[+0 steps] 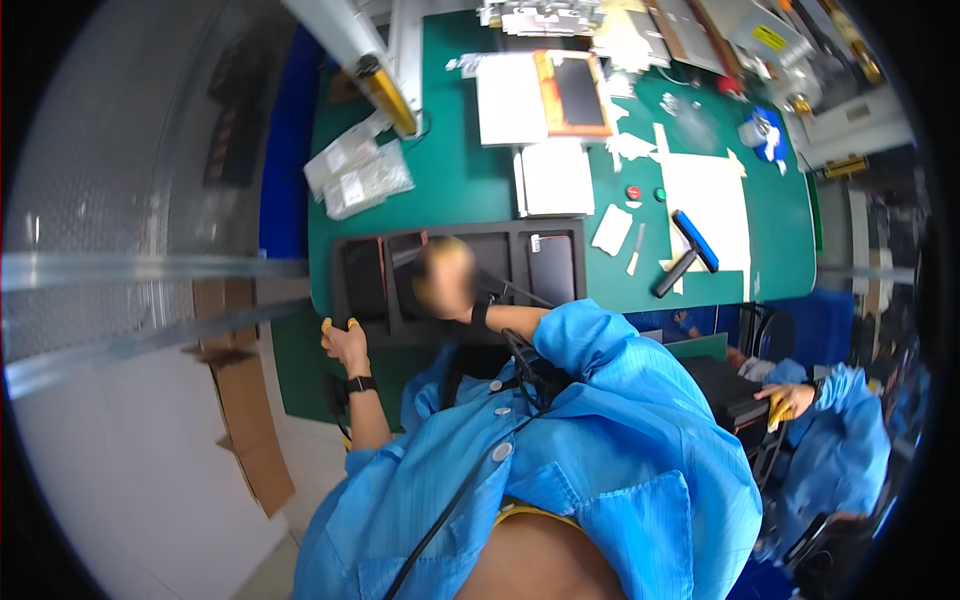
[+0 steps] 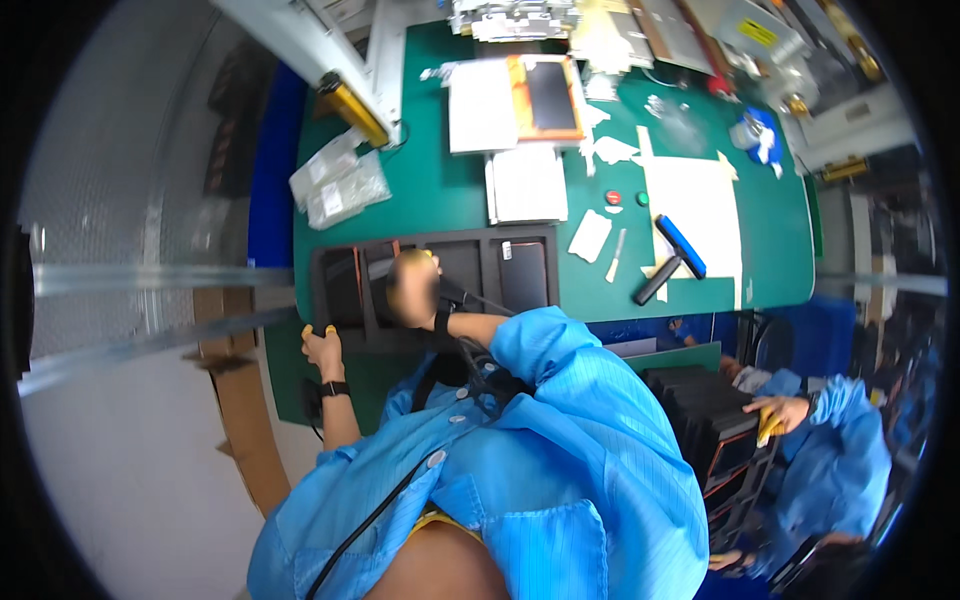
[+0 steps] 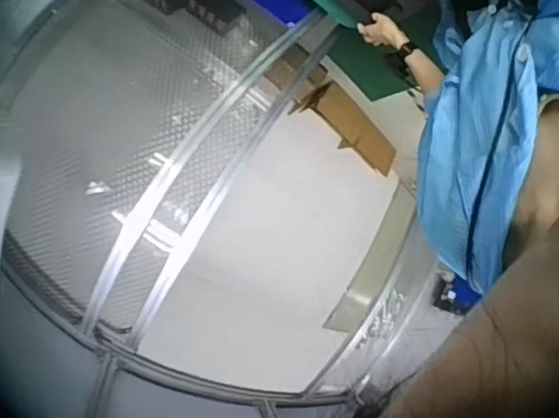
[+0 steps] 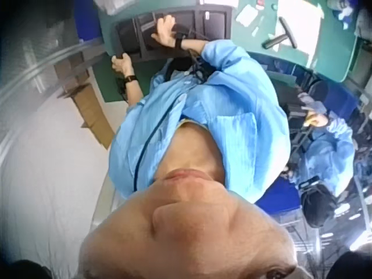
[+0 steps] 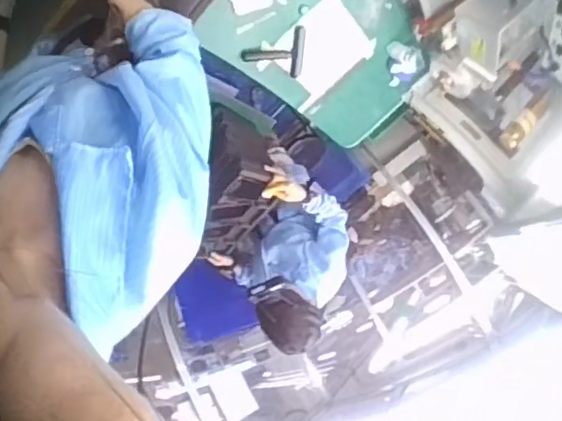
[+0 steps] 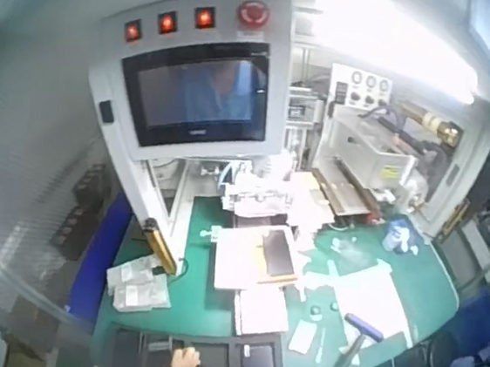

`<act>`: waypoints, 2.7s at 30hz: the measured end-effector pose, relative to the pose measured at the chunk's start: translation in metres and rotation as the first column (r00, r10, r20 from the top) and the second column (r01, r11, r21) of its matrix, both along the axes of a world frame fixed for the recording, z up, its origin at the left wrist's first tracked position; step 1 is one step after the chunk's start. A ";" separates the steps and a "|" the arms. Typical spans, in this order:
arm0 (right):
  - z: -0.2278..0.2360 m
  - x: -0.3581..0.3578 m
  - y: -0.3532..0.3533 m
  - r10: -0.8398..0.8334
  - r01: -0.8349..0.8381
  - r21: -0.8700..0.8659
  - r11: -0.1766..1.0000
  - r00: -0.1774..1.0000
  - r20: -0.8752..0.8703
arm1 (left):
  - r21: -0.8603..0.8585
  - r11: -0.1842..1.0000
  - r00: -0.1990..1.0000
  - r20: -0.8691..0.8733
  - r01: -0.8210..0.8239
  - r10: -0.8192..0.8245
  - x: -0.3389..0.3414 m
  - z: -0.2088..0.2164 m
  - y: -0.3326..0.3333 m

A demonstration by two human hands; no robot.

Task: Cleaning smartphone screens with a roller and organizing them into a multi-slot tray at a manufacturing workstation.

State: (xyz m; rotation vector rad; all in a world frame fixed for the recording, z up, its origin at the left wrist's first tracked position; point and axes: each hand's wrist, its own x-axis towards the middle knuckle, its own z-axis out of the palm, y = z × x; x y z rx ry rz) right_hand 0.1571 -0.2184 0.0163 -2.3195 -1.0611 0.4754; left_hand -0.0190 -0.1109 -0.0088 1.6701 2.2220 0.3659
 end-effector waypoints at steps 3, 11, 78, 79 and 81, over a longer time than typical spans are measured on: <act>-0.008 0.014 -0.015 -0.082 0.099 0.002 0.995 0.841 -0.534 | 0.255 0.848 0.879 -0.013 0.464 -0.477 0.057 0.035 -0.011; 0.054 0.106 -0.155 -0.053 0.259 0.313 0.914 0.839 -0.541 | 0.485 0.497 0.334 0.385 0.720 -0.860 0.263 0.078 -0.065; 0.067 0.267 -0.111 -0.456 0.467 -0.021 0.884 0.853 -0.254 | -0.323 0.691 0.104 0.935 0.647 0.339 0.192 0.109 -0.132; 0.058 0.242 -0.132 -0.373 0.366 0.146 0.919 0.928 0.016 | -0.322 0.691 0.101 0.935 0.647 0.341 0.195 0.108 -0.133; 0.090 0.214 -0.153 -0.451 0.421 -0.163 0.892 0.807 -0.382 | -0.357 0.668 0.125 0.921 0.653 0.370 0.199 0.105 -0.134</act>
